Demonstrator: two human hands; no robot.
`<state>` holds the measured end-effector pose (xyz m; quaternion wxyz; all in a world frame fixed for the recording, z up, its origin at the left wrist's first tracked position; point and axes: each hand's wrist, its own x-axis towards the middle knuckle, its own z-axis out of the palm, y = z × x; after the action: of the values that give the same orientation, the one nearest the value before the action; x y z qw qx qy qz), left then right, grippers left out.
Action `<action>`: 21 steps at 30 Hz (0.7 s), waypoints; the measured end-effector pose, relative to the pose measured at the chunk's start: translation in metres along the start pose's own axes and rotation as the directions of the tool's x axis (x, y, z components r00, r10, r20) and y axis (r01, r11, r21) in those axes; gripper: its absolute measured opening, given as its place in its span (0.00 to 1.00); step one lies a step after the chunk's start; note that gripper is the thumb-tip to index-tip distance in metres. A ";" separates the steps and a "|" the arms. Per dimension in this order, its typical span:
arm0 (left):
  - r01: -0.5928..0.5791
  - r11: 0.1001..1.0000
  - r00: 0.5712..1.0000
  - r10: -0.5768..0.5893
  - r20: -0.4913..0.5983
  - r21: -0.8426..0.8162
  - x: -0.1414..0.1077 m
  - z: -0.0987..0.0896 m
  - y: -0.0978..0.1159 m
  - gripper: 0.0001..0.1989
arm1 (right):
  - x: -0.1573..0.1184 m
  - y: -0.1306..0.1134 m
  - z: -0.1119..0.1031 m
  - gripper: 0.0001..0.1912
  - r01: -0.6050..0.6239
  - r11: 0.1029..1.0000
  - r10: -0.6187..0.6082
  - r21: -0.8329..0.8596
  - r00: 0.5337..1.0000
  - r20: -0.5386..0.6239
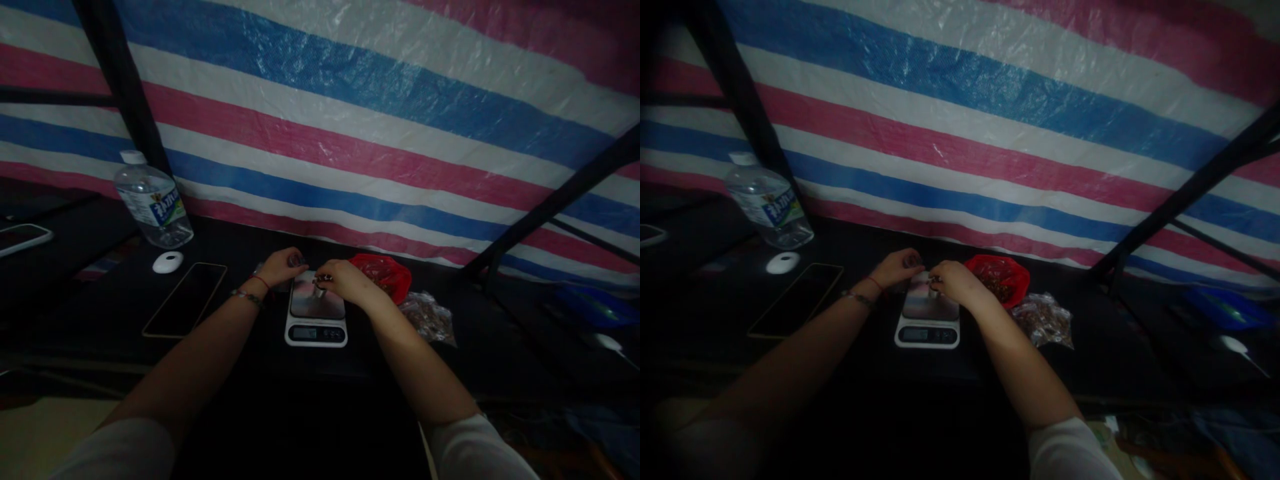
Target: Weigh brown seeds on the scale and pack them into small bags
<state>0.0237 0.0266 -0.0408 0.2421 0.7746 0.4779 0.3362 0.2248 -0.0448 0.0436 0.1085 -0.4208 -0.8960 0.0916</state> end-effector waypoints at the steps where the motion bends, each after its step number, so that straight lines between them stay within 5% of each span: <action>1: 0.004 1.000 1.000 -0.004 -0.001 -0.003 0.000 0.000 0.000 0.21 | 0.000 0.000 0.000 0.10 -0.006 1.000 0.006 0.004 1.000 0.003; 14: 0.001 0.999 1.000 -0.001 -0.007 0.045 0.000 -0.007 0.004 0.18 | -0.011 0.013 0.010 0.09 -0.050 0.956 0.086 0.289 0.990 -0.113; 21: 0.070 0.983 0.997 -0.072 0.003 0.170 0.001 -0.046 0.009 0.12 | -0.023 0.033 0.021 0.10 -0.018 0.932 0.175 0.363 0.898 -0.404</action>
<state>-0.0055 0.0262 -0.0044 0.1890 0.7764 0.5310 0.2819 0.2576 -0.0431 0.0121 0.3716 -0.4489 -0.7968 0.1598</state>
